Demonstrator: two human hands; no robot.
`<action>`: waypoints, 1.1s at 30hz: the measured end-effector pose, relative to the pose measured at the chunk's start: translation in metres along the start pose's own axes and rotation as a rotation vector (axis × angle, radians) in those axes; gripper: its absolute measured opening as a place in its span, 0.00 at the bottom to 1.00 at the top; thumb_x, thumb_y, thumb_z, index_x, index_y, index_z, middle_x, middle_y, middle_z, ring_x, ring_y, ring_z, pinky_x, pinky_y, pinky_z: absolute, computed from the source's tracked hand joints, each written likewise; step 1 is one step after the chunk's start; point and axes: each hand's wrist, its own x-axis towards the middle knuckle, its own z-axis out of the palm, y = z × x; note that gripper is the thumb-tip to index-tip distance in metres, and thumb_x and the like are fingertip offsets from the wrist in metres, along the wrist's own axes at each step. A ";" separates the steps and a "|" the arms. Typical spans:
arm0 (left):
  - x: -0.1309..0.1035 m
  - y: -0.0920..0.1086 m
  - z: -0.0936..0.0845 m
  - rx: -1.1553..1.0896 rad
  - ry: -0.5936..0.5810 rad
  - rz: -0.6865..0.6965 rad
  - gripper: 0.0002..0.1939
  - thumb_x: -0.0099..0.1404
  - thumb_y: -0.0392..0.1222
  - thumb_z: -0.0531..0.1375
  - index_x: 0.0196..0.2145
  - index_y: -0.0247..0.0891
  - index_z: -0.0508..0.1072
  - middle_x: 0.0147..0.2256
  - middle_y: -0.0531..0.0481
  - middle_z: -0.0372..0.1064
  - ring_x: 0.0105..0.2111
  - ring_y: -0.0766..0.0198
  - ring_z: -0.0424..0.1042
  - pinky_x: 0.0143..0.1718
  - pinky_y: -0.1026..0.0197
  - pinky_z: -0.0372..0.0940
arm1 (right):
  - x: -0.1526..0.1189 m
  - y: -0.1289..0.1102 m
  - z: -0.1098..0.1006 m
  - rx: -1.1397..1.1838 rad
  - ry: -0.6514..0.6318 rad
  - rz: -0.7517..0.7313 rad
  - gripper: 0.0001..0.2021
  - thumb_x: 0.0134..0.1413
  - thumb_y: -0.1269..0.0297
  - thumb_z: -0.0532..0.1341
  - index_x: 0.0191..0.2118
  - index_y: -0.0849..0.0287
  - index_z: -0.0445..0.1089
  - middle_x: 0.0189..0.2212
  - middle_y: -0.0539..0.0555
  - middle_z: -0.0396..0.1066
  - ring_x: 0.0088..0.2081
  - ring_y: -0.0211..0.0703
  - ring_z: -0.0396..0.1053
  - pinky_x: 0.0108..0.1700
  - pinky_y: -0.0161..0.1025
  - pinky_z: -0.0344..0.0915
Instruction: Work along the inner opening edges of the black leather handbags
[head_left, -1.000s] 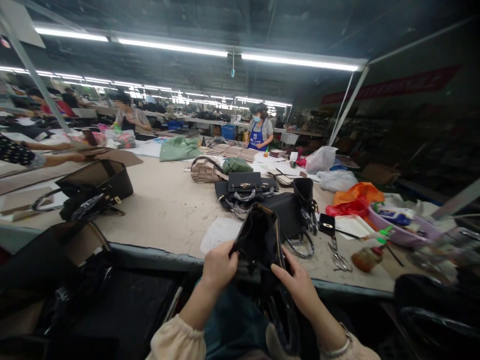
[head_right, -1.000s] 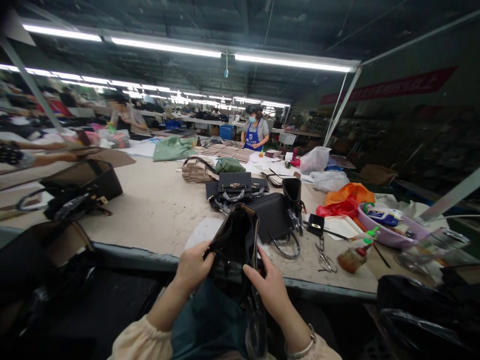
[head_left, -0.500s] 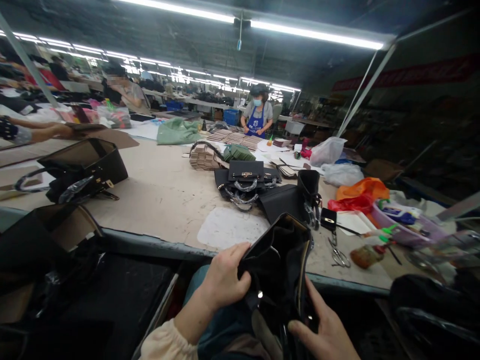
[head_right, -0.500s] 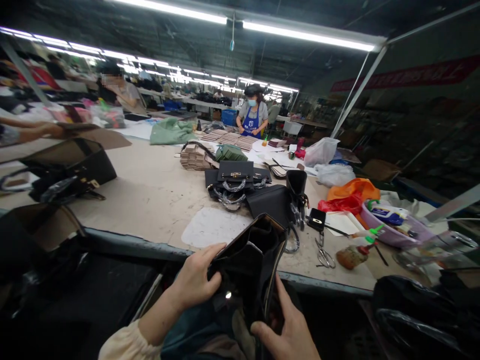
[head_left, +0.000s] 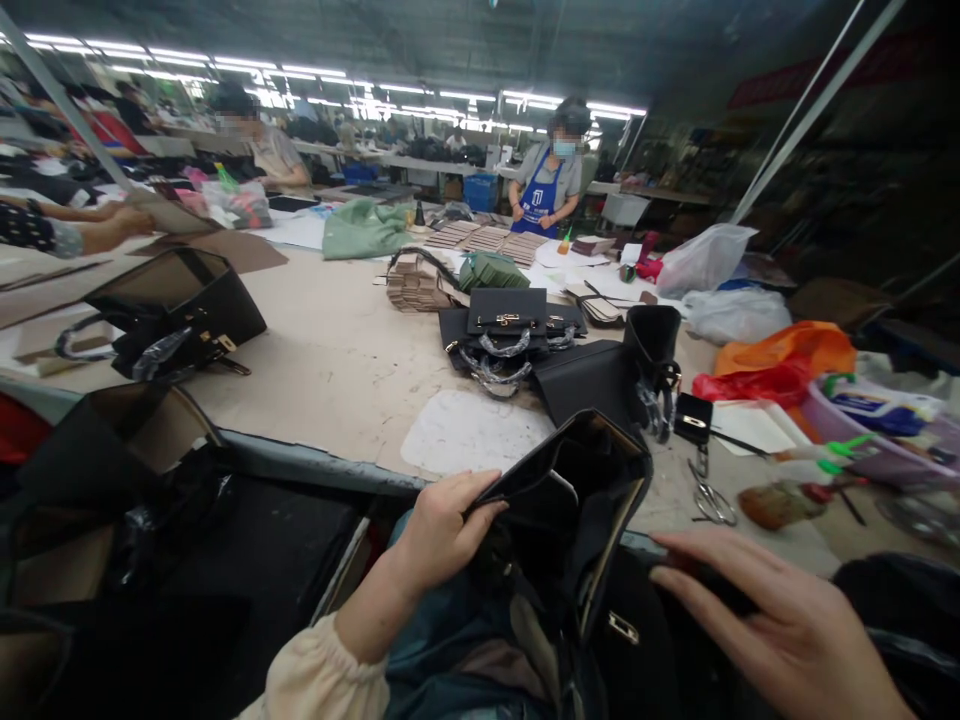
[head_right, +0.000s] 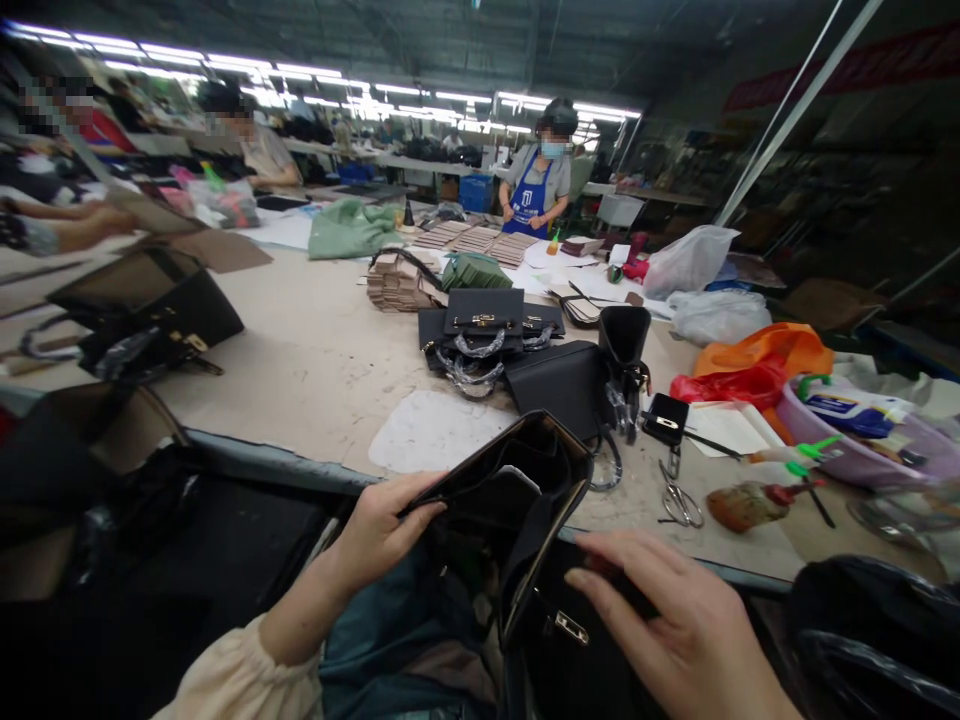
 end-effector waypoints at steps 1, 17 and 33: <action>0.002 0.001 -0.001 -0.007 0.010 -0.009 0.16 0.64 0.41 0.56 0.50 0.38 0.71 0.46 0.44 0.73 0.46 0.59 0.72 0.49 0.57 0.66 | 0.013 -0.005 -0.002 -0.007 0.034 -0.069 0.12 0.52 0.58 0.61 0.44 0.49 0.72 0.38 0.57 0.74 0.38 0.49 0.73 0.37 0.42 0.71; 0.012 -0.004 -0.009 0.000 0.119 -0.011 0.13 0.62 0.38 0.59 0.45 0.38 0.73 0.42 0.48 0.75 0.42 0.62 0.74 0.46 0.61 0.67 | 0.115 -0.049 0.059 -0.201 -0.297 -0.418 0.07 0.60 0.62 0.56 0.38 0.54 0.71 0.34 0.49 0.71 0.34 0.39 0.69 0.33 0.34 0.58; 0.015 -0.009 -0.009 0.070 0.203 -0.017 0.10 0.61 0.38 0.60 0.40 0.41 0.77 0.37 0.50 0.78 0.36 0.62 0.76 0.41 0.62 0.69 | 0.123 -0.051 0.073 -0.226 -0.174 -0.223 0.13 0.58 0.57 0.56 0.29 0.57 0.72 0.29 0.50 0.72 0.32 0.38 0.68 0.30 0.35 0.53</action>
